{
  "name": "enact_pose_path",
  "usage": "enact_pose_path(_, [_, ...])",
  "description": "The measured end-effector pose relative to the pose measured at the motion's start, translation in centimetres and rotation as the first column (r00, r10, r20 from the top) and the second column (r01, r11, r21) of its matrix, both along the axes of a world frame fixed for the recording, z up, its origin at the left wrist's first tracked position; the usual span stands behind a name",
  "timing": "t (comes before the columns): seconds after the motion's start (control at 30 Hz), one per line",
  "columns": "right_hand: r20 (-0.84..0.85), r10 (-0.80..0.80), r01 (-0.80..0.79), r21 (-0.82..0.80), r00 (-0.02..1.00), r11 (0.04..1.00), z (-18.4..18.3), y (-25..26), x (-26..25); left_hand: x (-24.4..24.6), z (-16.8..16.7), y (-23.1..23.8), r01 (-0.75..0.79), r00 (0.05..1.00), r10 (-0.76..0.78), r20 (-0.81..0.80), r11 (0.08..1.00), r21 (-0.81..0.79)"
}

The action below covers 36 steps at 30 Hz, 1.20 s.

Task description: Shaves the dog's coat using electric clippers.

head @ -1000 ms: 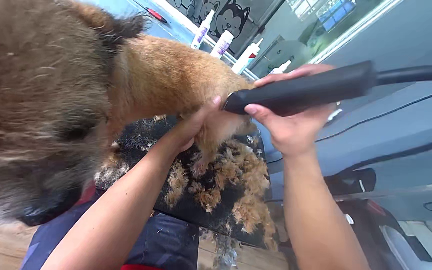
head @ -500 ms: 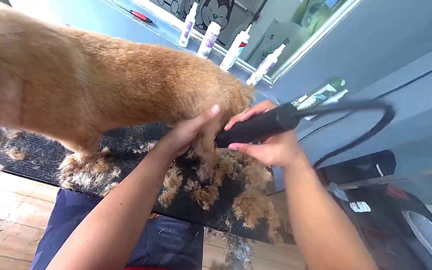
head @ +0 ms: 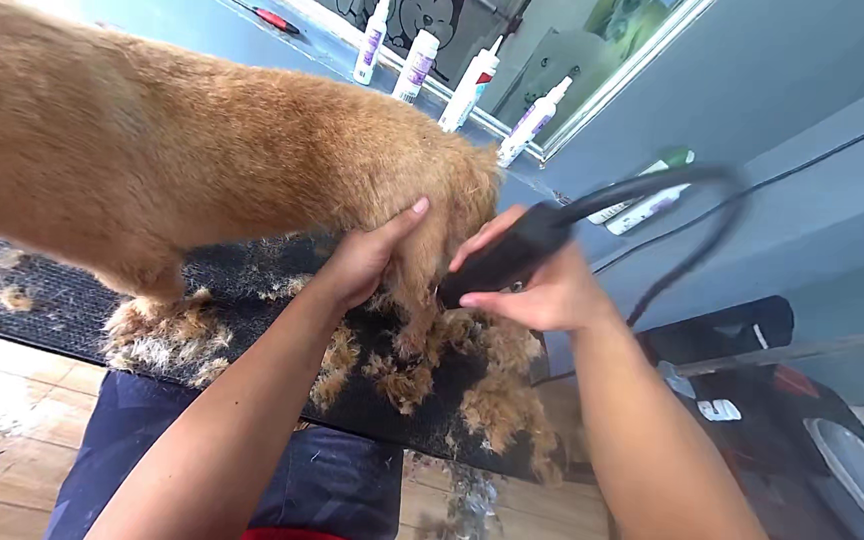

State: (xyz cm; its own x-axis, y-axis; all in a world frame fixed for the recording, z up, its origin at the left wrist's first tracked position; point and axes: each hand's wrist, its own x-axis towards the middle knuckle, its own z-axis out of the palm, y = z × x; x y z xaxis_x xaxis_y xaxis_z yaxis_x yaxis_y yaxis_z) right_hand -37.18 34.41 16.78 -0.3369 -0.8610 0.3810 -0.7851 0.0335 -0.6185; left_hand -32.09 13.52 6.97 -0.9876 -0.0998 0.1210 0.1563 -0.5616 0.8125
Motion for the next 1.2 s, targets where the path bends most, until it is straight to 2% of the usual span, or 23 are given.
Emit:
enact_pose_path(0.03, [-0.001, 0.056, -0.056, -0.131, 0.998, 0.990, 1.1, -0.1, 0.4, 0.0, 0.0, 0.1, -0.002, 1.000, 0.002, -0.005, 1.000, 0.001])
enact_pose_path(0.1, [-0.094, 0.127, -0.154, -0.399, 0.987, 0.904, 2.4, -1.6, 0.6, 0.2, -0.1, 0.3, -0.002, 1.000, 0.002, -0.018, 1.000, -0.003])
enact_pose_path(0.17, [-0.158, 0.154, -0.214, -0.511, 0.975, 0.832, 2.4, -2.9, 0.1, 0.4, -0.1, 0.5, -0.010, 1.000, 0.010, -0.018, 1.000, -0.004])
enact_pose_path(0.23, [-0.099, 0.185, -0.209, -0.507, 0.978, 0.836, 1.0, -2.8, -0.6, 0.3, -0.1, 0.5, -0.002, 1.000, 0.002, -0.021, 1.000, -0.003])
enact_pose_path(0.33, [0.047, 0.164, -0.134, -0.382, 0.985, 0.914, -1.4, -1.5, -1.4, 0.3, -0.5, 0.1, 0.000, 1.000, 0.000, -0.003, 1.000, -0.018])
enact_pose_path(0.43, [0.080, 0.100, -0.088, -0.141, 0.992, 0.986, 0.1, 0.1, -1.5, 0.4, -0.4, 0.1, 0.018, 1.000, -0.017, 0.019, 1.000, -0.008])
enact_pose_path(0.47, [0.077, 0.098, -0.086, -0.138, 0.992, 0.987, 1.1, 0.5, -1.3, 0.5, -0.2, 0.2, 0.013, 0.999, -0.013, 0.040, 1.000, -0.006])
enact_pose_path(0.53, [0.009, 0.141, -0.130, -0.323, 0.990, 0.938, 2.7, 0.5, -1.1, 0.6, 0.1, 0.4, 0.011, 0.998, -0.010, 0.061, 1.000, -0.017])
enact_pose_path(0.6, [-0.074, 0.163, -0.178, -0.519, 0.984, 0.836, 3.0, -0.4, -1.3, 0.5, -0.2, 0.5, 0.015, 0.998, -0.013, 0.059, 1.000, -0.024])
enact_pose_path(0.63, [-0.092, 0.168, -0.190, -0.566, 0.981, 0.802, 2.5, -0.7, -1.6, 0.5, -0.3, 0.6, 0.017, 0.999, -0.016, 0.043, 1.000, -0.023])
enact_pose_path(0.7, [-0.033, 0.192, -0.175, -0.582, 0.981, 0.794, 0.5, -0.8, -2.2, 0.5, -0.3, 0.6, 0.017, 1.000, -0.016, 0.016, 1.000, -0.010])
enact_pose_path(0.77, [0.084, 0.190, -0.118, -0.530, 0.978, 0.839, -1.9, -0.4, -2.7, 0.6, -0.3, 0.5, 0.002, 1.000, -0.001, 0.028, 1.000, -0.027])
enact_pose_path(0.83, [0.176, 0.131, -0.055, -0.381, 0.976, 0.923, -3.3, 0.4, -3.1, 0.7, -0.3, 0.3, 0.010, 0.999, -0.008, 0.040, 0.999, -0.047])
enact_pose_path(0.93, [0.170, -0.005, 0.019, -0.081, 0.985, 0.997, -1.7, 1.7, -2.6, 0.6, -0.3, 0.1, 0.044, 0.998, -0.042, 0.040, 0.998, -0.049])
enact_pose_path(0.97, [0.135, -0.011, 0.024, -0.091, 0.991, 0.996, -0.6, 1.7, -2.1, 0.5, -0.3, 0.1, 0.045, 0.999, -0.044, 0.032, 0.998, -0.043])
enact_pose_path(1.03, [0.050, 0.034, -0.018, -0.293, 0.998, 0.956, 1.3, 0.7, -1.2, 0.2, -0.5, -0.1, 0.041, 0.999, -0.041, 0.009, 0.999, -0.028])
enact_pose_path(1.1, [-0.026, 0.109, -0.108, -0.485, 0.994, 0.868, 1.7, -1.2, -1.3, 0.1, -0.7, -0.2, 0.036, 0.999, -0.036, -0.007, 0.999, -0.021])
enact_pose_path(1.2, [-0.038, 0.096, -0.102, -0.508, 0.995, 0.855, -0.1, -2.5, -1.4, 0.4, 0.0, -0.5, 0.023, 1.000, -0.023, -0.001, 0.999, -0.026])
